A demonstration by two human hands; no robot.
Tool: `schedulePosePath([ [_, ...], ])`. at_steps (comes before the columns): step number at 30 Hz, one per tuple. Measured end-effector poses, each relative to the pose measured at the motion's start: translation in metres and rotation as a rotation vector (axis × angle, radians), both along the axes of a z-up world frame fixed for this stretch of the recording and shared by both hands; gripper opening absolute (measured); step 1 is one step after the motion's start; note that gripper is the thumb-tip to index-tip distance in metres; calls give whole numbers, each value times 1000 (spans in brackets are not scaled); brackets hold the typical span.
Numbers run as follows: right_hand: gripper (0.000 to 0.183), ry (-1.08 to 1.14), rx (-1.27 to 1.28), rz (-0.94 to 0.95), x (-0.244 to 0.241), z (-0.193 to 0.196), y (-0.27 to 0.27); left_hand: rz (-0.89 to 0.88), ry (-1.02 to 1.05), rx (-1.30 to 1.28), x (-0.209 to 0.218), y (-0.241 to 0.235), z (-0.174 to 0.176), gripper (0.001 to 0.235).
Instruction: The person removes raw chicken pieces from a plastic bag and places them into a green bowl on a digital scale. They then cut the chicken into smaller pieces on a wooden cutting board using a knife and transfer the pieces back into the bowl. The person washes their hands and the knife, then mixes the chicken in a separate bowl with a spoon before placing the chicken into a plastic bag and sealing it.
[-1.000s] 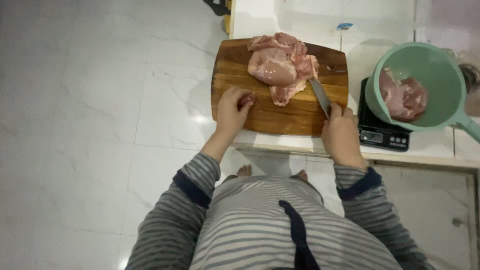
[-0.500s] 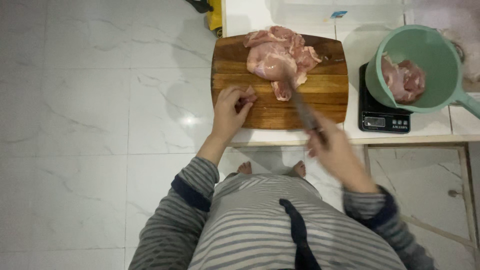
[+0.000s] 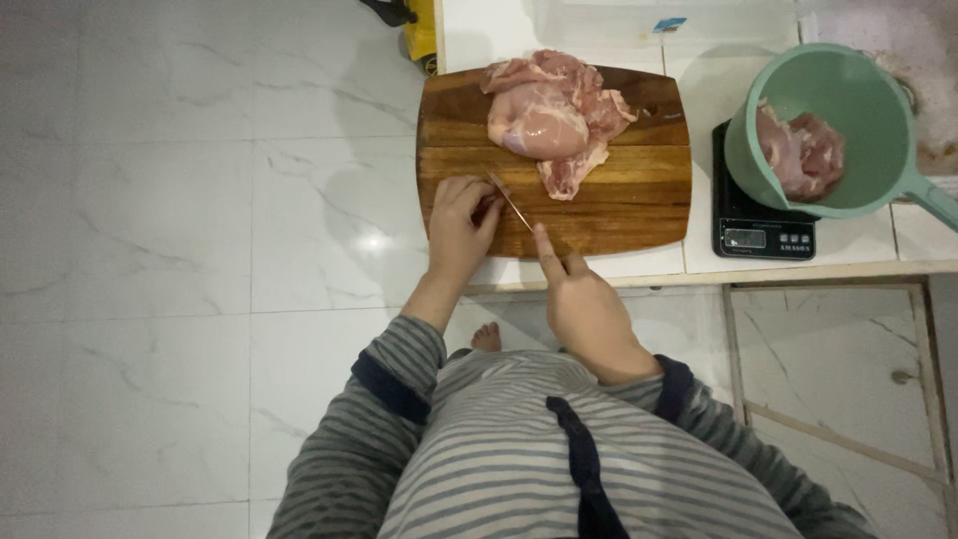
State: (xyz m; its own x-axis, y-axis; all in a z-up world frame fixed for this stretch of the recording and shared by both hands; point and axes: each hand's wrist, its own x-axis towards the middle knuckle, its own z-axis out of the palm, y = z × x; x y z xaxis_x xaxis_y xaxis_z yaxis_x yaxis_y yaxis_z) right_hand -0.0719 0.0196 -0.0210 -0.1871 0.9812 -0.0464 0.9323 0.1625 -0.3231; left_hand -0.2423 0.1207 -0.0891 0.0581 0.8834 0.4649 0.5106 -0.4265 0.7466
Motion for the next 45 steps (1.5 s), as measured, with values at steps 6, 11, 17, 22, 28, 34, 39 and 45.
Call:
schedulePosePath([
  [6, 80, -61, -55, 20, -1, 1, 8, -25, 18, -16, -4, 0, 0, 18],
  [11, 79, -133, -63, 35, -9, -2, 26, 5, -18, 7, -4, 1, -1, 18],
  [17, 78, 4, -45, 40, -12, -15, 39, 33, -17, 53, 0, -3, 4, 17],
  [22, 72, -13, -10, -7, 5, -13, 0, 31, -56, -20, -1, -5, 7, 15],
  [28, 63, 86, -39, -7, -1, 0, 28, -52, -40, -5, -7, -9, 13, 17],
  [34, 60, 148, 14, 19, -3, 25, 23, -13, -70, -8, -8, -19, 10, 28],
  [39, 73, 39, -81, 15, -10, 24, 1, 40, -38, -21, -10, -21, -2, 16],
  [45, 73, 53, -91, 20, -12, 6, 3, 26, 20, -18, -11, -18, -4, 17],
])
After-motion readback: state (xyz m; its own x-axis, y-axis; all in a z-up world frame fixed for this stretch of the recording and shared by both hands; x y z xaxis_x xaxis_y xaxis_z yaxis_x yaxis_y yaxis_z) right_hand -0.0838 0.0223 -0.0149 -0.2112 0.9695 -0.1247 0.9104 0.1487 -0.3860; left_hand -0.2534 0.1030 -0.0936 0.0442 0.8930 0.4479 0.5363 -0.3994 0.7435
